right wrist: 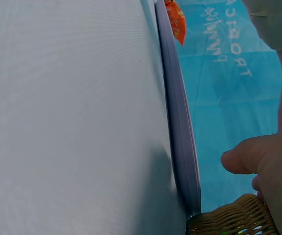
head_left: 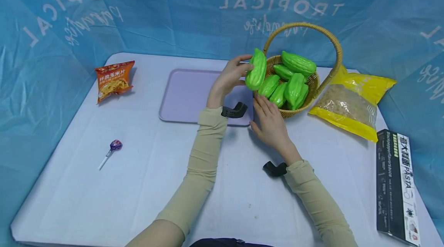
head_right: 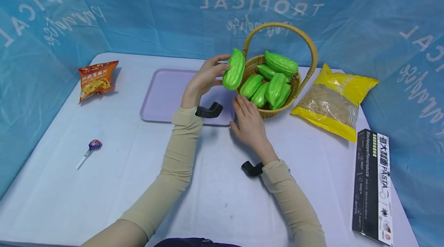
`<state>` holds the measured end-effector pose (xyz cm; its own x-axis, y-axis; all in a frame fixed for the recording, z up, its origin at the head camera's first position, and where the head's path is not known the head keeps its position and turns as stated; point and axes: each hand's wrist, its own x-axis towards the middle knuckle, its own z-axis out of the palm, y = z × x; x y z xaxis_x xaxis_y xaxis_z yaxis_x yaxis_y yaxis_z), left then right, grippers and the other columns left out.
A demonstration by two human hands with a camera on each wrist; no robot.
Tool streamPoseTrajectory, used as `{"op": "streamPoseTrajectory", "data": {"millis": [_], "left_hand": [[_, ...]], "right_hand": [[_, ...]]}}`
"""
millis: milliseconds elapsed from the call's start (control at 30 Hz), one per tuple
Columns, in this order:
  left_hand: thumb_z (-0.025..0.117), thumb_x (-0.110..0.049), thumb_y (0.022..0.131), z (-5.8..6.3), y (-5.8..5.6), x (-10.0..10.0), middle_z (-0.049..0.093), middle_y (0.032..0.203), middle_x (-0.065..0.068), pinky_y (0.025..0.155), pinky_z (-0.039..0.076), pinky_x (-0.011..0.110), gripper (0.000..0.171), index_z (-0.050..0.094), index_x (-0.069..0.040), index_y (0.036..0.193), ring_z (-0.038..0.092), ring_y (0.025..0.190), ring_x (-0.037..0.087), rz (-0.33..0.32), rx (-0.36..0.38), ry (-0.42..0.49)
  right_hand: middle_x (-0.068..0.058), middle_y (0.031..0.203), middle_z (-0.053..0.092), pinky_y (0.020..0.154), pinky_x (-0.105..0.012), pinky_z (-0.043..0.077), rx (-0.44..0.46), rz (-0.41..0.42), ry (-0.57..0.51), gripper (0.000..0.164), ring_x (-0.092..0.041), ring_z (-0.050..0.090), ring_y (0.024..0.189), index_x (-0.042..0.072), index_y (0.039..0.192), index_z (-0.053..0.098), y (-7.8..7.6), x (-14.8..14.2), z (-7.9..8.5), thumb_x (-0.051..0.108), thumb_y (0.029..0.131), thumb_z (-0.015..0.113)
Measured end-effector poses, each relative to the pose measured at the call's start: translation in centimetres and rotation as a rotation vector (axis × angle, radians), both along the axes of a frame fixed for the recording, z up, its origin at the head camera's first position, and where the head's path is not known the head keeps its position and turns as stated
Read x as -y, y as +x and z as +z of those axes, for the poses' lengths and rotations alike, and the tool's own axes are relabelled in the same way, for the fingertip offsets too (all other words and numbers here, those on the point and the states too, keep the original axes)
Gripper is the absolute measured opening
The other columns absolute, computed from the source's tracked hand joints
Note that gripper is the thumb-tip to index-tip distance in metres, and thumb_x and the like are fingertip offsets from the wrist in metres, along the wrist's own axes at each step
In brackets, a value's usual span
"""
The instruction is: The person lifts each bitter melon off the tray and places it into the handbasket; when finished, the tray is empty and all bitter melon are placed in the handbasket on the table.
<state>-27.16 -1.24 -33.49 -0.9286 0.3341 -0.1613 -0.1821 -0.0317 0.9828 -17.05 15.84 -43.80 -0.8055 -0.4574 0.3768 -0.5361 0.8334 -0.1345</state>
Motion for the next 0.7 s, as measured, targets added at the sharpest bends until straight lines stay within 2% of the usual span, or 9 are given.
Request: {"op": "streamPoseTrajectory", "data": {"millis": [167, 300, 400, 567, 700], "left_hand": [[0.05, -0.014, 0.101, 0.8, 0.1, -1.3, 0.048, 0.141, 0.013, 0.071, 0.054, 0.032, 0.05, 0.037, -0.016, 0.149, 0.06, 0.101, 0.025, -0.06, 0.002, -0.016], [0.05, -0.015, 0.101, 1.5, -0.3, -2.4, 0.046, 0.141, 0.009, 0.07, 0.05, 0.033, 0.051, 0.036, -0.019, 0.15, 0.055, 0.09, 0.018, -0.111, 0.008, -0.036], [0.049, -0.017, 0.101, 2.1, -0.7, -3.3, 0.047, 0.134, 0.007, 0.072, 0.047, 0.035, 0.05, 0.036, -0.021, 0.15, 0.049, 0.082, 0.016, -0.15, 0.018, -0.044], [0.048, -0.017, 0.102, 3.1, -1.7, -4.7, 0.047, 0.134, 0.006, 0.073, 0.047, 0.035, 0.05, 0.035, -0.022, 0.15, 0.047, 0.075, 0.014, -0.185, 0.022, -0.093], [0.047, -0.018, 0.102, 3.6, -2.4, -5.8, 0.045, 0.138, 0.004, 0.072, 0.048, 0.033, 0.049, 0.036, -0.024, 0.15, 0.043, 0.068, 0.011, -0.209, 0.035, -0.178]], "right_hand": [[-0.019, 0.151, 0.04, 0.115, -0.049, 0.029, -0.015, 0.006, 0.002, 0.071, -0.034, 0.034, 0.142, -0.004, 0.144, 0.042, 0.0, 0.0, -0.1, 0.024, 0.086, 0.071], [-0.019, 0.151, 0.041, 0.115, -0.049, 0.03, -0.044, 0.016, -0.008, 0.058, -0.034, 0.036, 0.141, -0.005, 0.132, 0.053, -0.1, 0.0, -0.1, 0.023, 0.085, 0.072], [-0.021, 0.146, 0.046, 0.114, -0.049, 0.031, -0.052, 0.013, -0.015, 0.053, -0.036, 0.038, 0.14, -0.006, 0.125, 0.056, -0.1, 0.0, -0.1, 0.023, 0.084, 0.073], [-0.024, 0.138, 0.053, 0.115, -0.048, 0.03, -0.035, 0.001, -0.019, 0.061, -0.038, 0.042, 0.134, -0.004, 0.135, 0.052, -0.1, 0.1, -0.1, 0.021, 0.084, 0.072], [-0.023, 0.131, 0.057, 0.115, -0.047, 0.029, -0.034, 0.003, -0.027, 0.06, -0.038, 0.045, 0.129, -0.004, 0.135, 0.051, -0.1, 0.1, -0.1, 0.021, 0.084, 0.072]]}}
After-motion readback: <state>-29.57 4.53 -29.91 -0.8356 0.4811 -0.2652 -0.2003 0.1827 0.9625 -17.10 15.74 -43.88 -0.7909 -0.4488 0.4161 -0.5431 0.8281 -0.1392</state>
